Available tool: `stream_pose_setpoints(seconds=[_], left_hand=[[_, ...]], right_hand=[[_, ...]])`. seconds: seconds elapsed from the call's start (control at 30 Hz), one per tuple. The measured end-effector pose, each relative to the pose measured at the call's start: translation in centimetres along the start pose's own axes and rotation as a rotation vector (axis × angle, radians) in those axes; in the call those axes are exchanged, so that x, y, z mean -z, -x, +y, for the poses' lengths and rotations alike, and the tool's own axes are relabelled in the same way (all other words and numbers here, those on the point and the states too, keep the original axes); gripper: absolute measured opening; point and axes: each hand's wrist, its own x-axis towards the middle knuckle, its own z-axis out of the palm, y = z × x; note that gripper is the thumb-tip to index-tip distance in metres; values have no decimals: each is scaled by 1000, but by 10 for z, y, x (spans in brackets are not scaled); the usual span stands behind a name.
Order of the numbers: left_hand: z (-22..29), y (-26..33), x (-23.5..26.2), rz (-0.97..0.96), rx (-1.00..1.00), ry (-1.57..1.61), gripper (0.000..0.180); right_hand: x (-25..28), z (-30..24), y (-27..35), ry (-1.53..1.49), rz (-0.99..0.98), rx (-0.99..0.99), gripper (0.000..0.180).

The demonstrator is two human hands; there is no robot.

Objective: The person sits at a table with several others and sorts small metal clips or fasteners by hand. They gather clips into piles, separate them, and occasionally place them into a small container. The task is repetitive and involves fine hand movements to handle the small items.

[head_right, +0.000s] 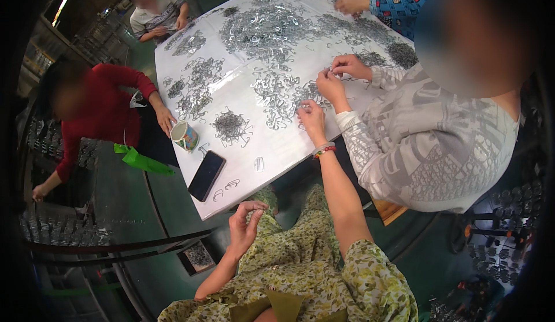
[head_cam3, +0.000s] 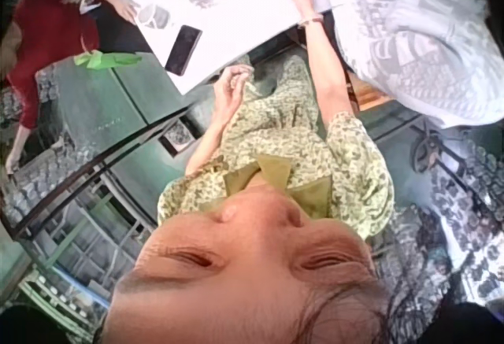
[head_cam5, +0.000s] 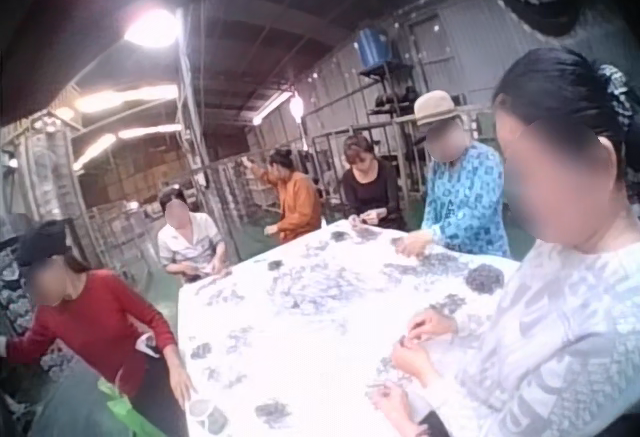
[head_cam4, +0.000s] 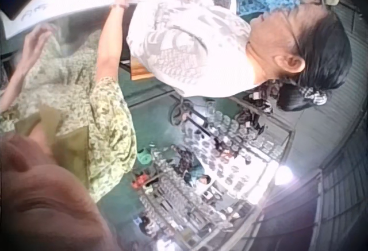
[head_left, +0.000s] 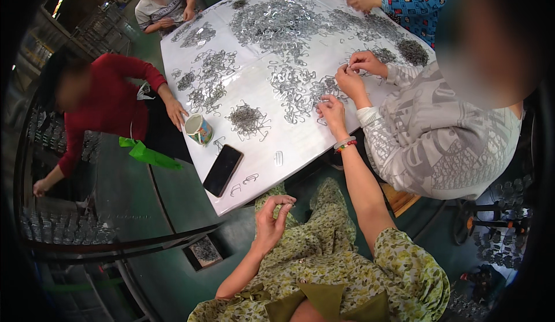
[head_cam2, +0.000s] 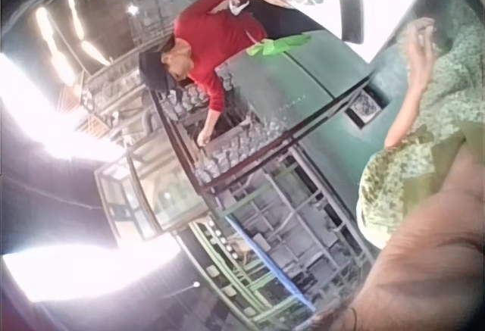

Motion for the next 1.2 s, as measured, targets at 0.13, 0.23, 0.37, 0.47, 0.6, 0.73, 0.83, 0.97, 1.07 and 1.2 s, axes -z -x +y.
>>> stream_pose_setpoints(seconds=[0.13,0.23,0.37,0.47,0.6,0.73,0.83,0.97,1.07,1.2], left_hand=[[5,-35,-10,-53,-33,-47,8],[-1,-80,-16,-56,12,-107,10],[-47,-162,-29,-60,54,-334,16],[-81,-188,-42,-60,35,-547,26],[-71,-208,-55,38,-315,-578,39],[-18,-190,-60,-80,56,-209,19],[-16,-175,-54,-65,35,-167,15],[21,-149,-39,-226,-391,-458,10],[35,-115,-39,-296,-528,-556,9],[36,-67,-36,-313,-495,-615,9]], right_hand=[[8,-6,-2,-318,-136,-170,20],[14,-10,3,-503,-162,-345,12],[19,-34,31,-663,-105,-439,12],[26,-41,56,-730,-105,-432,12],[23,-41,72,-869,-182,-381,10],[10,-65,95,-899,-309,-411,14],[23,-72,109,-923,-407,-435,25],[69,-83,135,-965,-570,-492,32],[79,-78,158,-852,-535,-560,28],[71,-76,189,-623,-429,-459,19]])
